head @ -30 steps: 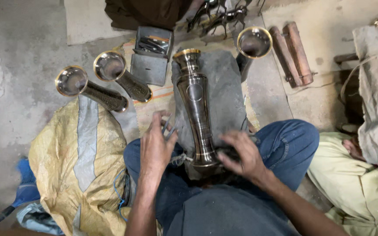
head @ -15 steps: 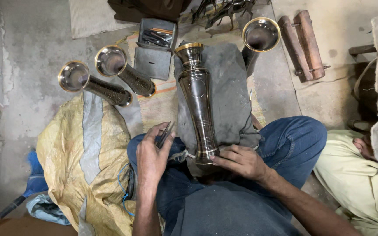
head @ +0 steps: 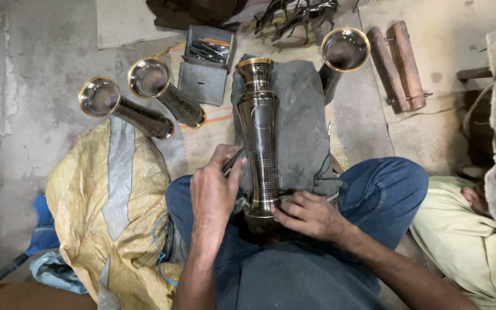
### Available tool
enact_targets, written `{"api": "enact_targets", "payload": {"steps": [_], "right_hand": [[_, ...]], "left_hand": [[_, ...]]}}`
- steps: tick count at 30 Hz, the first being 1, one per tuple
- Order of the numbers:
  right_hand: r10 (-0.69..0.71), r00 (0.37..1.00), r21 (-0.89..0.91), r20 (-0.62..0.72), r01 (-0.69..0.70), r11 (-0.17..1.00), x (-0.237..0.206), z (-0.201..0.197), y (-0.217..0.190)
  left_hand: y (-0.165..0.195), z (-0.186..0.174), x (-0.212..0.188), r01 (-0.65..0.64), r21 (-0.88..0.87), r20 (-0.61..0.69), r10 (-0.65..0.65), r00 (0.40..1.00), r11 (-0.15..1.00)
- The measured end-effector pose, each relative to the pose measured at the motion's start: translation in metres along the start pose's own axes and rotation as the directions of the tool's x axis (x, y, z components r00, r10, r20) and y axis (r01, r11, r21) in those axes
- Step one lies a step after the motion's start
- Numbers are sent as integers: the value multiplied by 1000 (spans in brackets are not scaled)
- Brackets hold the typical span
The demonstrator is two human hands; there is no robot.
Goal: The person sits on the floor and uses a small metal tool to polish the surface of a silver-colored metal vase. They rotate the vase and work on different sections, including the neck and body, while other similar vases lie nearby.
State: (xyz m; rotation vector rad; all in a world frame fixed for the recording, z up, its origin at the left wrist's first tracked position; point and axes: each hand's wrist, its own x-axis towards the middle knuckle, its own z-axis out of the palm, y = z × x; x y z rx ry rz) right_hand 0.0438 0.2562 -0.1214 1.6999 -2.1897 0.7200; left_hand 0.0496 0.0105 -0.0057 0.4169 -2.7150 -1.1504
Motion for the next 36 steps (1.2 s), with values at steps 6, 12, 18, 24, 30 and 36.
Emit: {"api": "enact_targets", "payload": {"steps": [6, 12, 18, 24, 30, 36], "right_hand": [[566, 816, 277, -121, -519, 808, 54, 2, 47], [614, 780, 475, -122, -497, 726, 108, 20, 96], [629, 771, 471, -102, -520, 713, 103, 28, 104], [652, 753, 481, -85, -543, 689, 99, 27, 103], [645, 759, 493, -88, -529, 691, 98, 25, 105], [638, 764, 493, -101, -518, 699, 95, 25, 106]], "left_hand": [[20, 3, 15, -9, 95, 3, 9, 1000, 995], [39, 4, 28, -38, 220, 9, 37, 999, 975], [48, 11, 41, 9, 278, 69, -29, 997, 961], [62, 19, 41, -5, 385, 60, -20, 998, 923], [67, 32, 42, -85, 481, 54, 67, 996, 872], [73, 50, 39, -158, 648, 135, 93, 987, 745]]}}
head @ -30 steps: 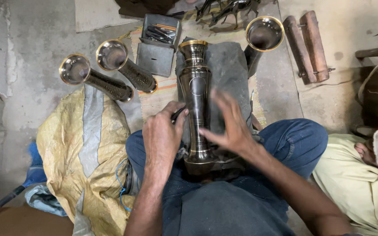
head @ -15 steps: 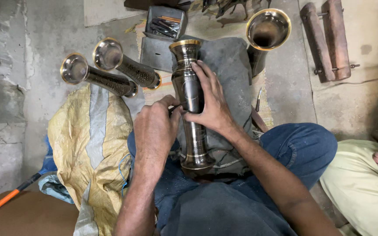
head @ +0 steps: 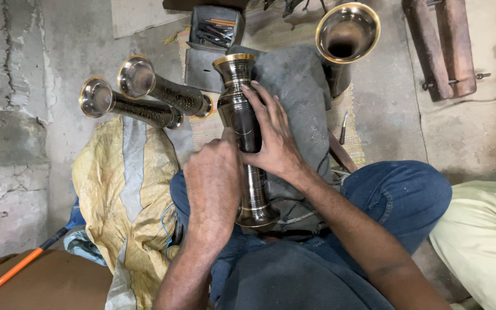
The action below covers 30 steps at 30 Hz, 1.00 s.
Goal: The person sits on the floor and uses a small metal tool to polish the surface of a silver-colored metal vase. They rotate the vase and work on different sections, including the neck and body, while other similar vases lie nearby.
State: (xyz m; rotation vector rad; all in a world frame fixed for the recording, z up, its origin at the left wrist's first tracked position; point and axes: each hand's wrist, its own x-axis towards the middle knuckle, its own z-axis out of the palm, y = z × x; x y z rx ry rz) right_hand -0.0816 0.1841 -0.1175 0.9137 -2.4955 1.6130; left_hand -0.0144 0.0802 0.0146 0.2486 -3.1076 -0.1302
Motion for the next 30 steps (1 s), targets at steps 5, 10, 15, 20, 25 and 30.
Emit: {"api": "enact_targets", "payload": {"steps": [5, 10, 15, 20, 25, 30], "right_hand": [[-16, 1000, 6, -9, 16, 1000, -1, -1, 2], [13, 1000, -14, 24, -13, 1000, -3, 5, 9], [-62, 992, -21, 108, 64, 998, -8, 3, 22], [-81, 965, 18, 251, 79, 997, -12, -18, 34], [-112, 951, 30, 289, 108, 994, -11, -26, 34], [-111, 950, 9, 292, 113, 994, -10, -27, 32]], "left_hand": [[-5, 2, 0, -28, -35, -16, 28, 999, 999], [-1, 12, -4, -67, 150, -30, 72, 997, 986], [41, 31, -15, -110, 379, 67, 91, 994, 919], [30, 31, -27, -212, 370, 62, 204, 977, 904], [-19, 15, -18, -316, 33, 44, 314, 948, 948], [-25, 1, 3, -376, 152, 288, 323, 901, 914]]}}
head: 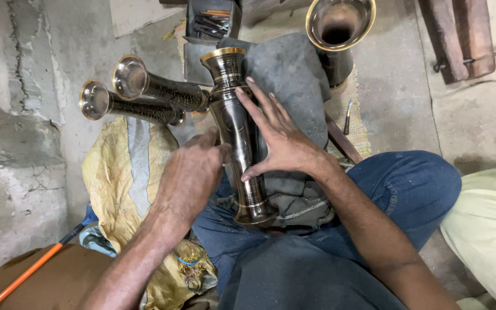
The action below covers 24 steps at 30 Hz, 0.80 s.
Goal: The person sits on the floor and uses a small metal tool to polish the surface of a silver-colored metal vase. They rotate the vase and work on different sections, including the neck and body, while other similar vases lie nearby.
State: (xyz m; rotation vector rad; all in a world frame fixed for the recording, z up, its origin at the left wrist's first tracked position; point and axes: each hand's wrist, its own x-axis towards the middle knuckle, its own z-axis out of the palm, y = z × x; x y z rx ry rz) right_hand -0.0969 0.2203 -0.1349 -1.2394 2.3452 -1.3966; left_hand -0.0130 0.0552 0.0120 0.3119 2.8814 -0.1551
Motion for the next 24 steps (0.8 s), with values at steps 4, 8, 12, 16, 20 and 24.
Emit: {"api": "enact_targets", "payload": {"steps": [4, 8, 12, 16, 20, 24], "right_hand": [[11, 1000, -7, -10, -11, 1000, -2, 0, 1], [9, 1000, 8, -24, -9, 1000, -2, 4, 2], [14, 1000, 25, 6, -15, 1000, 0, 4, 2], [4, 1000, 21, -1, -4, 1000, -1, 1, 1], [-15, 999, 25, -28, 15, 1000, -1, 1, 0], [-7, 1000, 19, -19, 7, 1000, -1, 1, -2]], "left_hand": [[27, -9, 10, -181, 380, 144, 135, 980, 907], [46, -13, 32, -291, 351, 423, 127, 897, 890], [42, -17, 53, -169, 338, 436, 5, 900, 926], [20, -18, 43, 55, 91, 65, -61, 996, 994], [11, -7, 22, 339, -202, 23, -342, 940, 919], [14, 3, 12, 141, 54, -101, -136, 986, 988]]}}
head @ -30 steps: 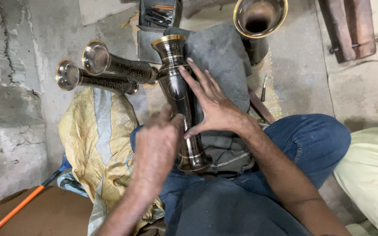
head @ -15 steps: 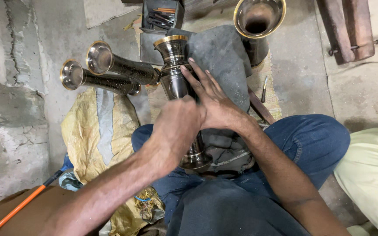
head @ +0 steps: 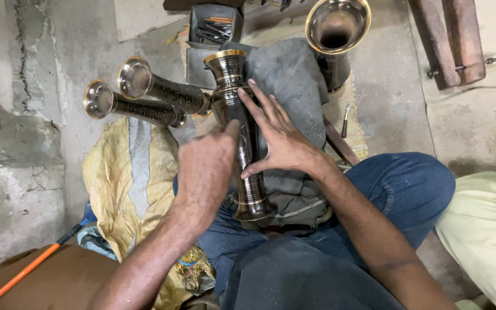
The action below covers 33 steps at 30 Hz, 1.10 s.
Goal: The person sits on the floor and uses a small metal tool to polish the surface of a silver-colored metal vase. They rotate the vase and work on different sections, including the neck and body, while other similar vases lie nearby.
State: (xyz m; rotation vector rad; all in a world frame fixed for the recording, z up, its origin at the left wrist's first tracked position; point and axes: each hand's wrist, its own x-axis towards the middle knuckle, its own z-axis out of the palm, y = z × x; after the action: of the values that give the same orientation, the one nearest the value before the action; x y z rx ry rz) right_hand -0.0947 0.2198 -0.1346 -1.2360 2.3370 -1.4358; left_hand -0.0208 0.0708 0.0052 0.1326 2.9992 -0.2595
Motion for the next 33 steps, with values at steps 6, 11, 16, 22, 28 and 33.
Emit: {"api": "enact_targets", "payload": {"steps": [6, 11, 16, 22, 28, 33], "right_hand": [[13, 1000, -8, 0, -13, 1000, 1, -1, -1], [-6, 1000, -6, -4, 6, 1000, 0, 1, 3], [29, 999, -18, 15, -29, 999, 6, 5, -1], [25, 996, -34, -86, -28, 999, -11, -2, -35], [-232, 968, -218, -97, 207, 954, -108, 30, -95], [-176, 971, -317, -165, 116, 941, -143, 45, -84]], "left_hand": [[-28, -4, 10, -214, -33, -56, 212, 976, 976], [-19, 16, -15, 332, -318, 200, -279, 939, 888], [-11, 24, -14, 152, -225, 127, -126, 984, 962], [-49, -1, 35, 229, -351, 597, 29, 802, 908], [-70, 30, -21, 391, -653, 325, -227, 918, 648], [-64, 65, -52, 244, -867, 34, -437, 899, 434]]}}
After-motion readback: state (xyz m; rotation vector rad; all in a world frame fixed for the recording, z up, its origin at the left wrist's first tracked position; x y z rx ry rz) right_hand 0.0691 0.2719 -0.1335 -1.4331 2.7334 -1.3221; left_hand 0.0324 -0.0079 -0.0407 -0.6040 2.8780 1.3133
